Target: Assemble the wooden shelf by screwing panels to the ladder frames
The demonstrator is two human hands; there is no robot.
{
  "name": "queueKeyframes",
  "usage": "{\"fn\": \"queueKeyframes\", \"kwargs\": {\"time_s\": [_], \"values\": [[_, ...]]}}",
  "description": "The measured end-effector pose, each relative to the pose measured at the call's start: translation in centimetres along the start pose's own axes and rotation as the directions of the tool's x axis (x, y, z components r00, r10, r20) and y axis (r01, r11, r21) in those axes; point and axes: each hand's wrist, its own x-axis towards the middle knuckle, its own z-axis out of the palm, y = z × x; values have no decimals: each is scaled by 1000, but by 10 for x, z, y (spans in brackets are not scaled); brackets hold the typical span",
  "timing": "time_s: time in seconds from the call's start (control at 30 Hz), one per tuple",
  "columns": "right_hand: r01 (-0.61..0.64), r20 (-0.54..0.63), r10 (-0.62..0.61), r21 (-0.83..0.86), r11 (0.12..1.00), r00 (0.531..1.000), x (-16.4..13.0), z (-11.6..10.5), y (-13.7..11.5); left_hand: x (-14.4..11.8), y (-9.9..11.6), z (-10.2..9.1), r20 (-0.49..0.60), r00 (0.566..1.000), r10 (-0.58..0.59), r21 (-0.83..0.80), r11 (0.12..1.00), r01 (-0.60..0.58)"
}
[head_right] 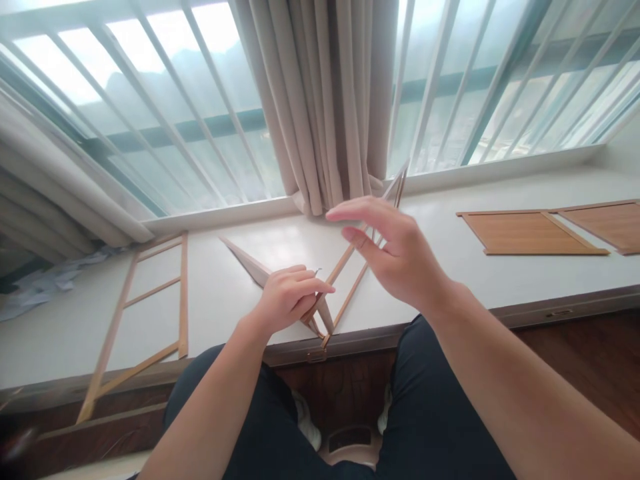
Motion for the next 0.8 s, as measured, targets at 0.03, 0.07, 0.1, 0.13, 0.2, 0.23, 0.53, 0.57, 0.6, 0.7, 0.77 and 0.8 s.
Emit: {"fn": "queueKeyframes", "kwargs": {"time_s": [0.03, 0.07, 0.1, 0.13, 0.2, 0.23, 0.53, 0.57, 0.6, 0.7, 0.77, 0.8], "values": [[10, 81, -10, -3, 1000, 997, 0, 7, 5, 0, 0, 0, -6, 1000, 4, 8, 1000, -4], [14, 164, -11, -15, 1000, 986, -1, 16, 11, 0, 0, 0, -14, 1000, 10, 14, 1000, -10], [13, 234, -4, -40, 999, 972, -2, 25, 17, 0, 0, 1, -26, 1000, 16, 20, 1000, -16], [19, 286, -1, -62, 998, 958, -4, 33, 23, 0, -1, 1, -36, 999, 22, 26, 999, -21], [23, 346, 6, -80, 997, 938, -6, 47, 32, 0, -1, 2, -55, 998, 35, 29, 999, -33], [29, 362, 1, -77, 997, 932, -7, 52, 35, 0, -1, 2, -60, 997, 39, 28, 999, -37], [68, 331, -71, 19, 997, 941, -10, 54, 47, -2, 0, 0, -18, 999, 36, 78, 996, -35], [47, 290, -51, 19, 999, 956, -10, 53, 48, -2, 0, 0, -20, 999, 42, 88, 995, -40], [16, 238, -20, 19, 1000, 971, -11, 52, 50, -1, 0, 0, -23, 999, 48, 93, 995, -45], [-124, -2, 124, 36, 992, 992, -22, 55, 57, -1, 0, 0, -15, 999, 49, 80, 996, -47], [-253, -266, 269, 94, 963, 926, -40, 67, 61, 0, -1, 0, -8, 999, 48, 66, 997, -48], [-322, -411, 361, 165, 932, 837, -52, 78, 63, 1, -1, 0, -8, 999, 51, 63, 997, -50]]}}
